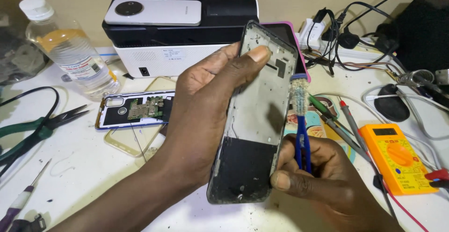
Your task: Cleaning the internal frame of a disassembled mobile phone using a toothbrush.
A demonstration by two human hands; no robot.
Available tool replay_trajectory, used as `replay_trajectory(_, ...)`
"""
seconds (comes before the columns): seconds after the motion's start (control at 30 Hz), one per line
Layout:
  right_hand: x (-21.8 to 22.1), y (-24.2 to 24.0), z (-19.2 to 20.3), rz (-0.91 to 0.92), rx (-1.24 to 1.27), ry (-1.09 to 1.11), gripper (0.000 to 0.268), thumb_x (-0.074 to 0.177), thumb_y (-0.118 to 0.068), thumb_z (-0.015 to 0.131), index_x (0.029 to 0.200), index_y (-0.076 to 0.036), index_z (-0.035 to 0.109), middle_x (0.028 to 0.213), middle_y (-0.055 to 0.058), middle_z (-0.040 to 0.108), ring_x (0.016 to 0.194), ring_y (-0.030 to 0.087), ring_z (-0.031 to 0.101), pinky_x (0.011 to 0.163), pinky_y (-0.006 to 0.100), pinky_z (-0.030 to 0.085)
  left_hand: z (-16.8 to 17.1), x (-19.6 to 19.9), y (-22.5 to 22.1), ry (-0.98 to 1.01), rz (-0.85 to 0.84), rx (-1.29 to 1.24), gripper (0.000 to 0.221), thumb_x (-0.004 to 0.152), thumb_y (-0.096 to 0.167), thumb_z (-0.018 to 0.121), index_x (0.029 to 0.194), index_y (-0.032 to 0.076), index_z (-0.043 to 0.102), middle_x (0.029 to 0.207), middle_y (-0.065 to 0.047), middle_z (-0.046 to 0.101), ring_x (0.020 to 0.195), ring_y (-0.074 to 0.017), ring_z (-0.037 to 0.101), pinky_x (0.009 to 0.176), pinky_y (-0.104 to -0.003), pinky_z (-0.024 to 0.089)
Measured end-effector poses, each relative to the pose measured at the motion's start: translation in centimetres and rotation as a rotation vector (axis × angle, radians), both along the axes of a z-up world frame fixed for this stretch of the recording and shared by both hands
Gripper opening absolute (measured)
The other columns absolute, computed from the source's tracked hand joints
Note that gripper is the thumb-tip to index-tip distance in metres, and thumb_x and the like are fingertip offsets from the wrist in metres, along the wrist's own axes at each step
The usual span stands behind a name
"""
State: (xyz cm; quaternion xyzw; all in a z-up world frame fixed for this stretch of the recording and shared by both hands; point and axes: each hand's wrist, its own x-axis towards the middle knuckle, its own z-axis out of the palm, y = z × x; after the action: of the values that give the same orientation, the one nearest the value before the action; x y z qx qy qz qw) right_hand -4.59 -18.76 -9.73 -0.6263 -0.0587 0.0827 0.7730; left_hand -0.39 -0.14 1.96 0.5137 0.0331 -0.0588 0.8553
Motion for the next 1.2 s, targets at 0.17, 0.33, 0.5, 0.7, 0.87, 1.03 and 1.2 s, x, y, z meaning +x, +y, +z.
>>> replay_trajectory(0.17,-0.1,-0.4,-0.4,-0.073,0.010,0.009,0.019,0.073,0.002,0.084,0.086,0.005,0.071,0.062,0.002,0.042,0.056,0.019,0.044,0.062,0.035,0.037,-2.8,1.5,0.8,-0.060,-0.160,-0.146,0.026,0.088,0.028,0.066,0.099,0.004,0.068,0.096,-0.010,0.072,0.085,-0.0228,0.066,0.080,-0.039,0.050)
replay_trajectory(0.33,0.2,-1.2,-1.1,-0.075,-0.060,0.000,0.018,0.073,0.006,0.085,0.087,0.007,0.074,0.061,0.006,0.050,0.056,0.022,0.049,0.060,0.039,0.045,-2.4,1.5,0.6,-0.086,-0.328,-0.333,0.032,0.098,0.029,0.062,0.113,0.002,0.068,0.106,-0.018,0.074,0.085,-0.0306,0.071,0.073,-0.045,0.058)
replay_trajectory(0.5,0.0,-0.9,-0.7,-0.074,-0.052,0.040,0.013,0.073,0.005,0.086,0.078,0.004,0.074,0.060,0.005,0.054,0.059,0.026,0.058,0.066,0.044,0.053,-3.3,2.0,0.8,-0.072,-0.135,0.008,0.090,0.064,0.050,0.071,0.144,0.009,0.060,0.157,-0.011,0.058,0.146,-0.0245,0.051,0.115,-0.044,0.038)
replay_trajectory(0.7,-0.1,-0.8,-0.9,-0.109,-0.039,0.074,0.024,0.071,0.006,0.087,0.071,0.001,0.064,0.057,0.003,0.041,0.056,0.024,0.046,0.064,0.042,0.044,0.3,0.7,0.3,0.214,-0.125,-0.061,0.082,0.062,0.036,0.061,0.139,0.008,0.069,0.139,-0.012,0.076,0.124,-0.0261,0.071,0.106,-0.039,0.054)
replay_trajectory(0.87,0.1,-0.3,-0.6,-0.093,-0.020,0.042,0.025,0.072,0.004,0.085,0.067,0.000,0.061,0.059,0.004,0.045,0.056,0.023,0.047,0.062,0.039,0.041,-3.5,1.5,1.4,0.055,-0.512,-0.268,0.073,0.089,0.059,0.055,0.121,-0.005,0.068,0.091,-0.022,0.073,0.070,-0.0302,0.070,0.062,-0.041,0.059)
replay_trajectory(1.03,0.3,-0.6,-1.3,-0.205,-0.036,0.158,0.019,0.071,0.009,0.084,0.076,0.004,0.066,0.063,0.005,0.046,0.060,0.025,0.047,0.065,0.042,0.045,-5.9,2.4,1.6,0.036,-0.833,-0.631,0.081,0.110,0.065,0.047,0.143,-0.008,0.056,0.100,-0.026,0.071,0.074,-0.0332,0.071,0.067,-0.043,0.061)
replay_trajectory(1.2,0.9,-0.9,-1.7,-0.085,-0.092,0.043,0.032,0.078,-0.002,0.086,0.064,-0.003,0.056,0.062,0.002,0.038,0.055,0.019,0.037,0.051,0.034,0.029,-7.0,3.2,0.9,0.019,-0.843,-0.593,0.082,0.103,0.063,0.056,0.139,-0.011,0.057,0.126,-0.026,0.065,0.120,-0.0339,0.064,0.097,-0.046,0.058)
